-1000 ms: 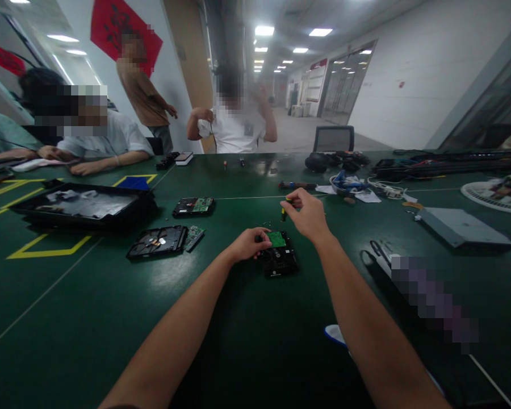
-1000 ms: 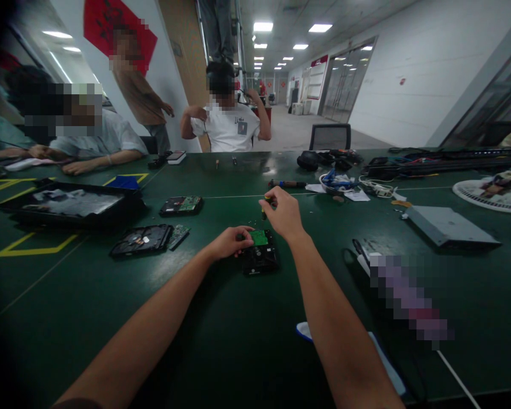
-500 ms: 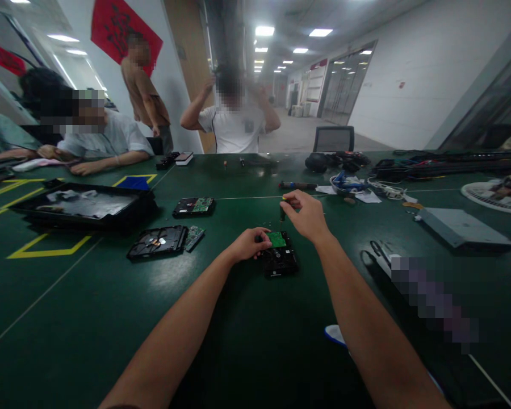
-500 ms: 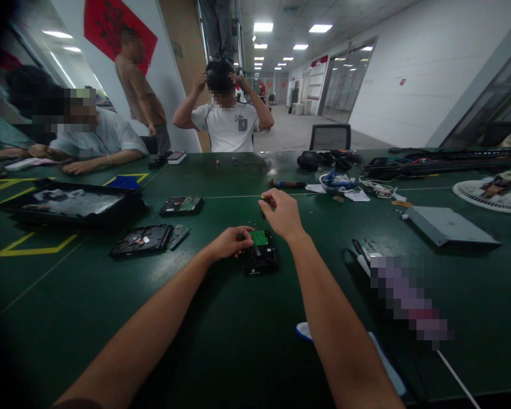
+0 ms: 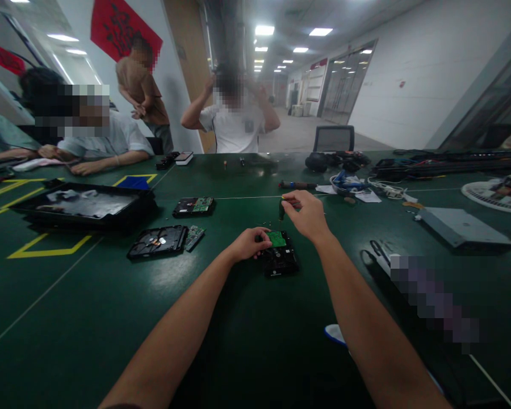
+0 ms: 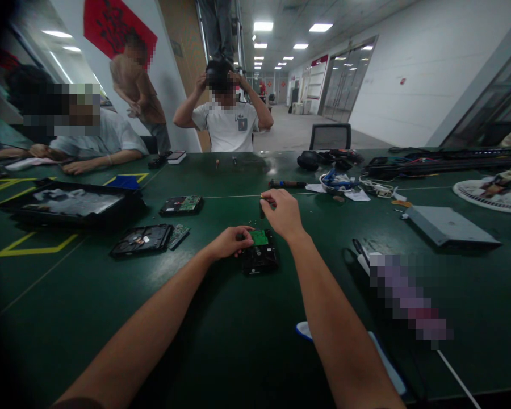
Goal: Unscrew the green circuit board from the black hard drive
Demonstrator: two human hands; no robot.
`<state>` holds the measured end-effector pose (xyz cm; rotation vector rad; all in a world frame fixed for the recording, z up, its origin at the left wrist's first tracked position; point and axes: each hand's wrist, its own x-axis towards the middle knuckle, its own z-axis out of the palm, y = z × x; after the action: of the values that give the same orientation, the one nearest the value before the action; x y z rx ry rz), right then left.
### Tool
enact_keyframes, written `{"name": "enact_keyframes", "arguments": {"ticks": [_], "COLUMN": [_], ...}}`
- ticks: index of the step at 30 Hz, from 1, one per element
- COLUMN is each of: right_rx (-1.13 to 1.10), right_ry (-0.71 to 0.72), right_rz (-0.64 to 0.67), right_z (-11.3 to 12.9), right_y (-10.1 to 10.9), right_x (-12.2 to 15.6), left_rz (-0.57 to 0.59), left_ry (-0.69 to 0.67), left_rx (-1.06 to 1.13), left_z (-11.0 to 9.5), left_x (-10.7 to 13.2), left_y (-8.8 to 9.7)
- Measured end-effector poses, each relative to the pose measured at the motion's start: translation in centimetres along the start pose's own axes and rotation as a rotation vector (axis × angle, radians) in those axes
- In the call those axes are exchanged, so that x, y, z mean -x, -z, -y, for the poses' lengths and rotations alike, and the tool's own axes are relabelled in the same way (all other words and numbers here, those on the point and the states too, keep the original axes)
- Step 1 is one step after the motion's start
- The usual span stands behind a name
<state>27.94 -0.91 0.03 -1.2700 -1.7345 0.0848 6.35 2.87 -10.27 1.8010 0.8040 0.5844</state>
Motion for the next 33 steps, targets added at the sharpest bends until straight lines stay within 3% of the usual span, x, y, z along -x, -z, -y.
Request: {"name": "enact_keyframes", "arguments": {"ticks": [6, 12, 18, 24, 30, 33], "right_rx": [-0.009, 0.023, -0.006, 0.029, -0.026, -0.015], "right_ry": [-0.041, 0.026, -0.032, 0.017, -0.069, -0.042], "right_rz": [-0.027, -0.013, -0.034, -0.006, -0.035, -0.002], "right_z": [-0.05, -0.26, -0.74, -0.56, -0.8, -0.69], "right_y": [-0.05, -0.24, -0.46, -0.2, -0.4, -0.41], "right_x": [0.03, 0.06, 0.1, 0.03, 0.06, 0.1], "left_rz": [0.0, -0.003, -0.001, 0.005, 0.004, 0.001], "left_ry": [0.002, 0.009, 0.008, 0.009, -0.005, -0.008], "left_rx": [0.004, -0.008, -0.01, -0.011, -0.001, 0.004], "left_z": [-0.1, -0.2, 0.0, 0.02, 0.11, 0.12], "left_x": [0.0, 0.01, -0.07, -0.09, -0.09, -0.12], "left_y": [0.0, -0.03, -0.02, 0.04, 0.01, -0.01]}}
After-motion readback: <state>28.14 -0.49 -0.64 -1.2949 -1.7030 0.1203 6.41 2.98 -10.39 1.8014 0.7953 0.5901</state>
